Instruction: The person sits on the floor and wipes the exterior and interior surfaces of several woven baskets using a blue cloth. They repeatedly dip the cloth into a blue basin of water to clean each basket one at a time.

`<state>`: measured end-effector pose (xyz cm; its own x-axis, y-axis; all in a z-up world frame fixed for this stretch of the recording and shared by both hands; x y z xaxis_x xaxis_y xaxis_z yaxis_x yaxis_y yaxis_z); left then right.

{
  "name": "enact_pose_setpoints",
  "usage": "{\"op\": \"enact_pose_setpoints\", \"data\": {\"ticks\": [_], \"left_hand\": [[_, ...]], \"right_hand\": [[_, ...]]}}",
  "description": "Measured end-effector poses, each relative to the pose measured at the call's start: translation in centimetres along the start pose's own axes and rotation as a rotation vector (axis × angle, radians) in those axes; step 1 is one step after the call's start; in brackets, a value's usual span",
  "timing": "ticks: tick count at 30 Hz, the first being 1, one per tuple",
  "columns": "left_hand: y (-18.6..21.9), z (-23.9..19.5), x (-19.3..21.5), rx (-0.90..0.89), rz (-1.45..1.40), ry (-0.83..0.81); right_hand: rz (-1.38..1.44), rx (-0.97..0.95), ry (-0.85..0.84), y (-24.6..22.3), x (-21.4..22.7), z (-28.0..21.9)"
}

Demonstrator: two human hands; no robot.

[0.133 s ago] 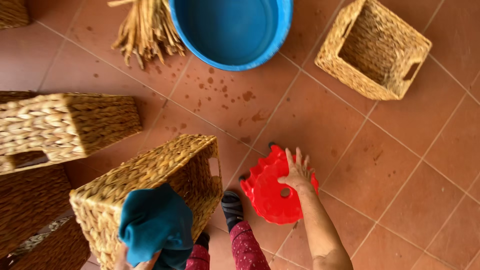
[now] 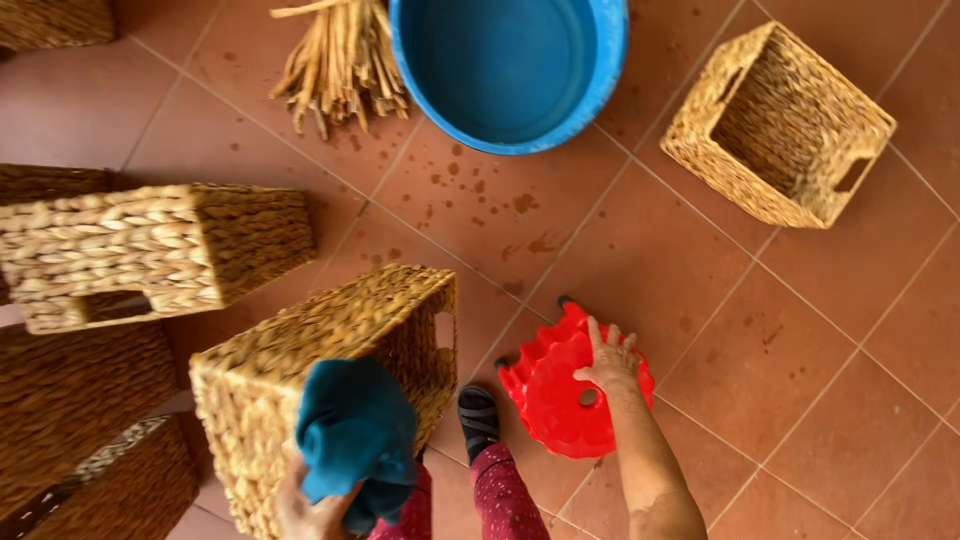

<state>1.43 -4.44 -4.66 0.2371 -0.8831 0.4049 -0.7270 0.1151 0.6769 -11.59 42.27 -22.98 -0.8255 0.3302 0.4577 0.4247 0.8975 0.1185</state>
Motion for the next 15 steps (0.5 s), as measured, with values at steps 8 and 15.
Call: {"op": "enact_pose_setpoints", "data": {"ticks": [8,15], "left_hand": [[-0.9,4.2,-3.3,-0.04,-0.212,-0.274],[2.7,8.1,-7.3,-0.026,-0.429,-0.438]], "right_hand": [[-0.126,-0.023,0.083,-0.1,-1.6,0.9],[-0.113,0.183,0.091,0.2,-0.4,-0.9]]}}
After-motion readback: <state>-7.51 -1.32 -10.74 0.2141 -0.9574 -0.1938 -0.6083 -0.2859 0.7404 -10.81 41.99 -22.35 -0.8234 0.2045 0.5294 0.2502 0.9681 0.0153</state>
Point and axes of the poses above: each hand's wrist, its own z-axis towards the middle knuckle, its own x-axis out of the back of the hand, y = z × x, the point moved 3 cm from there along z, towards the middle knuckle, and after that the axes turned 14 degrees about z, right-handed, at the moved point
